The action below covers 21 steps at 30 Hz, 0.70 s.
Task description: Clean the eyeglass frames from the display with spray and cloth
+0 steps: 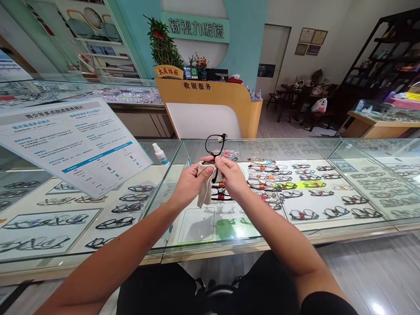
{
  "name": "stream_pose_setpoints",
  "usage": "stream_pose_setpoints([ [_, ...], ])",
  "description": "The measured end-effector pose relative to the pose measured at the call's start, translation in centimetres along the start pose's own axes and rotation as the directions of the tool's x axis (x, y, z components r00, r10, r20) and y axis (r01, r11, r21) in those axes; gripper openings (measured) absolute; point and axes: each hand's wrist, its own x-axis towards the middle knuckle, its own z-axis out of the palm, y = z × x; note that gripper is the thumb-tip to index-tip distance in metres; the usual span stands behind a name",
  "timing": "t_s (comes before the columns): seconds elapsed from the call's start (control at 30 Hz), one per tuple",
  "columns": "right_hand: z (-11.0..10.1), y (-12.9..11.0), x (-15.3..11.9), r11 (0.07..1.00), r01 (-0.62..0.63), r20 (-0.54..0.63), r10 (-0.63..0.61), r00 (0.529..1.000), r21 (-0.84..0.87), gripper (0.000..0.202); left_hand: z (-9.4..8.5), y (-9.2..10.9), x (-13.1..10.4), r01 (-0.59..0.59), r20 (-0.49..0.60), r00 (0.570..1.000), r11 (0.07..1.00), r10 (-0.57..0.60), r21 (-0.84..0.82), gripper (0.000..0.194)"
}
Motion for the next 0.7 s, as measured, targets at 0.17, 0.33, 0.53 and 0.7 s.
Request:
stream_pose_setpoints([
  [0.17, -0.3, -0.2, 0.4, 0.998, 0.055, -0.050, -0.054, 0.997, 0.013, 0.047, -0.5, -0.7, 0.3, -0.066, -0.061, 0.996, 0.995, 0.071, 0.078, 0.076],
  [0.33, -1.6, -1.0, 1.0, 0.990, 0.139, -0.132, -0.139, 0.981, -0.010, 0.040, -1.8, -1.0, 1.7, -0.094, -0.221, 0.970, 0.994, 0.106, 0.063, 0.075],
  [0.53, -2.6, -1.5, 1.6, 0.986, 0.166, -0.158, -0.167, 0.973, -0.016, 0.040, -5.6, -1.2, 4.3, -0.085, -0.339, 0.929, 0.977, 0.149, 0.196, 0.055],
  [0.7, -2.5, -2.0, 1.5, 0.987, 0.157, -0.108, -0.160, 0.981, -0.038, 0.036, -8.8, -2.4, 5.5, 0.188, -0.278, 0.960, 0.648, 0.039, 0.738, 0.043],
])
